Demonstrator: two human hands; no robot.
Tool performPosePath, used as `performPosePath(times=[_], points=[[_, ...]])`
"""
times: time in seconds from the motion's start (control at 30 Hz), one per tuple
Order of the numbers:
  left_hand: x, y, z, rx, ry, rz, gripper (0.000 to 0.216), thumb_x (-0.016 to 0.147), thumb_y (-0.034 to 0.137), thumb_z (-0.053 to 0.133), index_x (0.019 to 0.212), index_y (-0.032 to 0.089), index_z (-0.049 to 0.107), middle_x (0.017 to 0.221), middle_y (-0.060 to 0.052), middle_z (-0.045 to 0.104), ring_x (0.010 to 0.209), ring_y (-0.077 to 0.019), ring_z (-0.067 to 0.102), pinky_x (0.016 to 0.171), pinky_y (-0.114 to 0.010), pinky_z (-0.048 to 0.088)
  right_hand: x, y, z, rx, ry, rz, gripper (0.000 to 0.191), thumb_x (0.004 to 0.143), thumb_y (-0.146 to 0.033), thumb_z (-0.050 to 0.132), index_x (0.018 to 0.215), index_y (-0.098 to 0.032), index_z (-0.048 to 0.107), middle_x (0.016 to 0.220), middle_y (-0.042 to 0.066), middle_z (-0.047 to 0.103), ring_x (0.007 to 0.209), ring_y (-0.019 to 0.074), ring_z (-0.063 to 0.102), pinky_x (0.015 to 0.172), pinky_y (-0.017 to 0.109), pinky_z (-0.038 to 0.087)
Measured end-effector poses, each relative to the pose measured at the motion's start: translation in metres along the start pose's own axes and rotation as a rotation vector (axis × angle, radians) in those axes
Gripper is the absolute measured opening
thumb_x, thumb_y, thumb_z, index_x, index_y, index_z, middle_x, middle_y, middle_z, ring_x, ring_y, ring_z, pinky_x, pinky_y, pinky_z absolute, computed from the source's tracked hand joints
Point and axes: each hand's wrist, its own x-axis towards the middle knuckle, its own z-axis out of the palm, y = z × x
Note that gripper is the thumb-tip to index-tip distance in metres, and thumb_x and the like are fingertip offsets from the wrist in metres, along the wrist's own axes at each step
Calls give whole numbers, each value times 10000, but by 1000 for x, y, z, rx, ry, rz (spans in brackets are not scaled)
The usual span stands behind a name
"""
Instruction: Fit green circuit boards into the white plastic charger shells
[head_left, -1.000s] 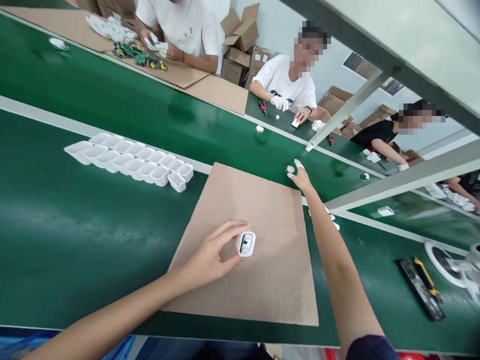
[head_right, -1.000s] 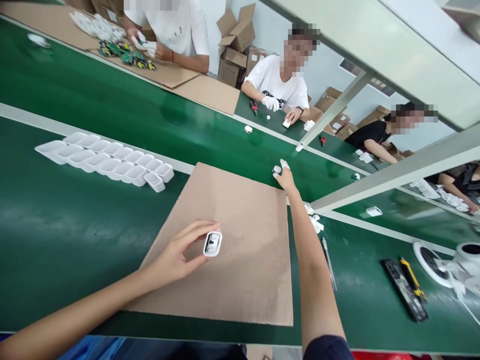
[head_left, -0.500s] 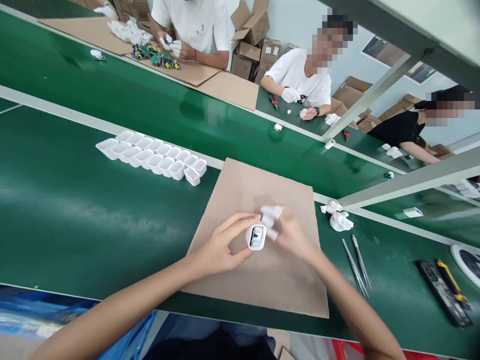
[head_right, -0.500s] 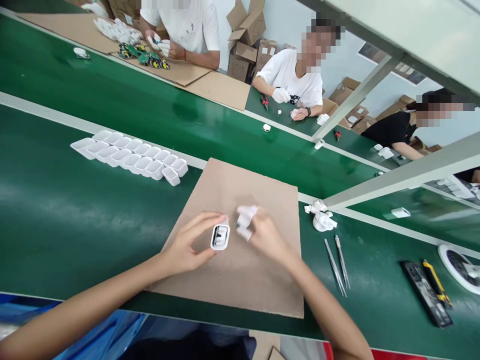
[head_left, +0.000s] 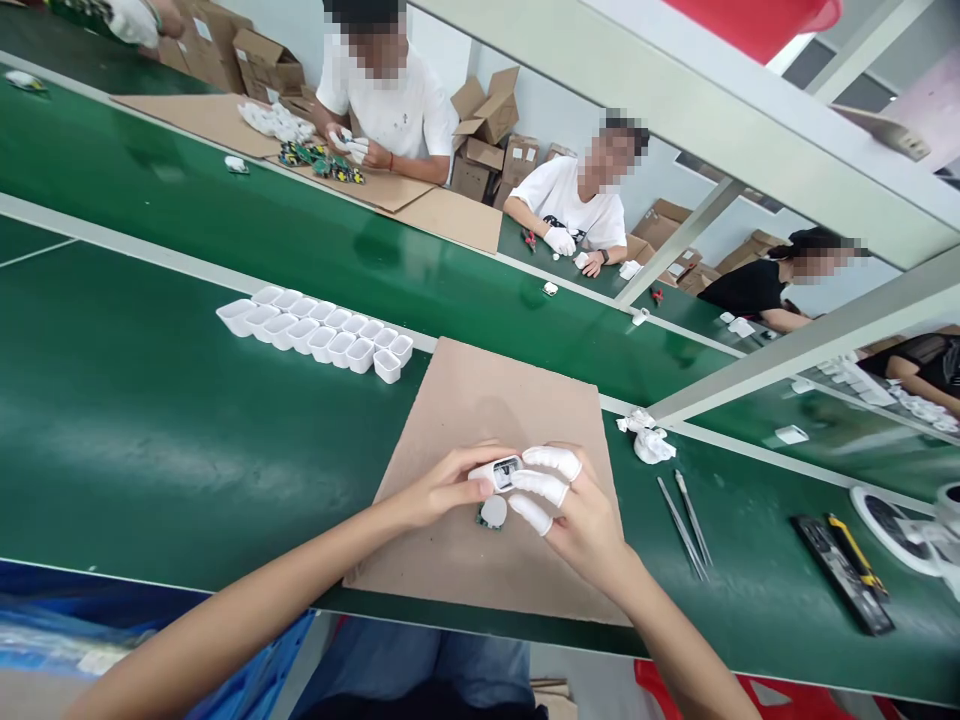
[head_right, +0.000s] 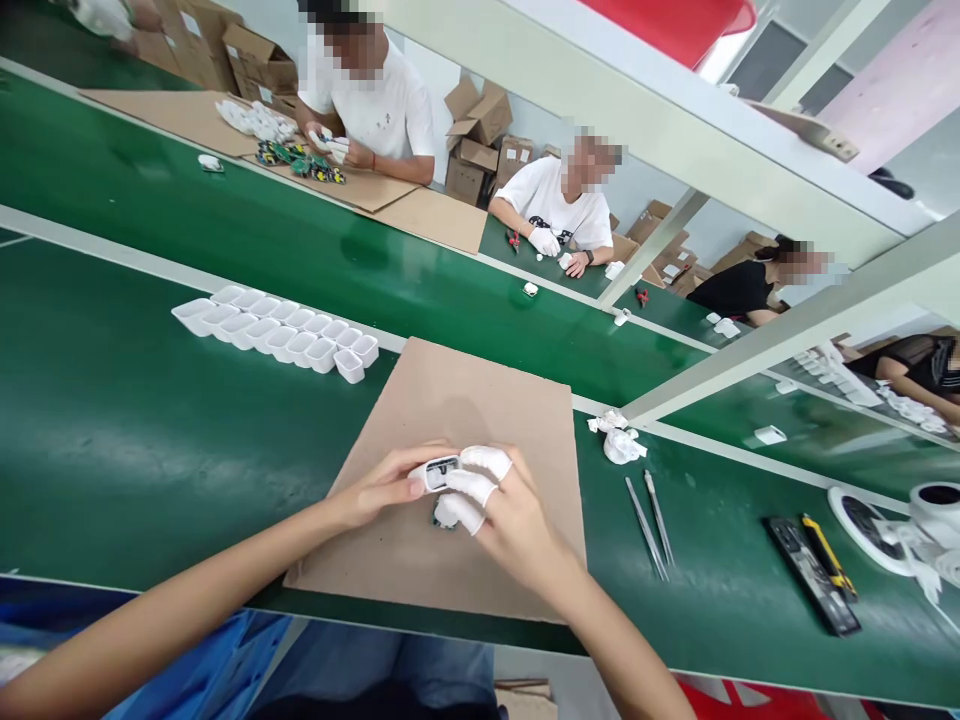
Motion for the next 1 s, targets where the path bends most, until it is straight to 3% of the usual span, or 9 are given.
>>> performPosePath(times=[0.37,0.53,0.67,0.73,0.83,0.9,1.0], points=[[-2,-3,4,-14,-36,-94,568,885,619,519,1224,172,612,1118,-98,589,1077,-285,548,987,-395,399,-5,-3,16,71,-21,65,305,889,-41,613,1109,-252,613,995,67,609,937,218,553,747,360,534],[-1,-2,3,-137,-5,-124,498,852,547,603,1193,186,642,1117,-83,596,1072,-282,534,971,-380,378,-6,0,19,13,8,93,254,912,-120,609,1126,-253,584,1042,75,589,977,223,580,786,367,537],[1,-11,4,-227,62,-142,490,810,498,660,1191,192,638,1110,-82,613,1040,-267,553,914,-364,408,-1,10,17,-38,-65,78,374,920,-233,629,1281,-251,535,1199,108,569,1115,242,553,892,394,524],[4,-21,5,-271,161,-155,577,796,514,653,1275,205,559,1105,-84,601,970,-238,571,859,-352,434,8,26,17,-25,-149,113,283,916,-299,636,1196,-276,603,1203,80,589,1142,237,548,940,393,503],[9,-37,3,-313,384,-183,572,828,528,579,1294,212,477,1084,-74,565,818,-164,561,784,-318,440,33,72,23,-46,-178,382,236,851,-426,678,1006,-250,651,1168,53,631,1131,228,584,978,370,488],[12,-43,1,-314,500,-212,418,855,506,530,1114,179,549,976,-52,563,739,-132,529,742,-291,421,58,115,32,-117,-136,535,300,848,-452,664,1008,-199,637,1166,89,636,1080,238,617,924,370,516],[13,-40,-2,-302,525,-252,339,855,481,515,764,158,556,708,-2,515,633,-120,469,657,-269,386,95,177,49,-234,-125,682,301,904,-420,631,1021,-142,635,1067,93,661,956,223,650,843,396,543]])
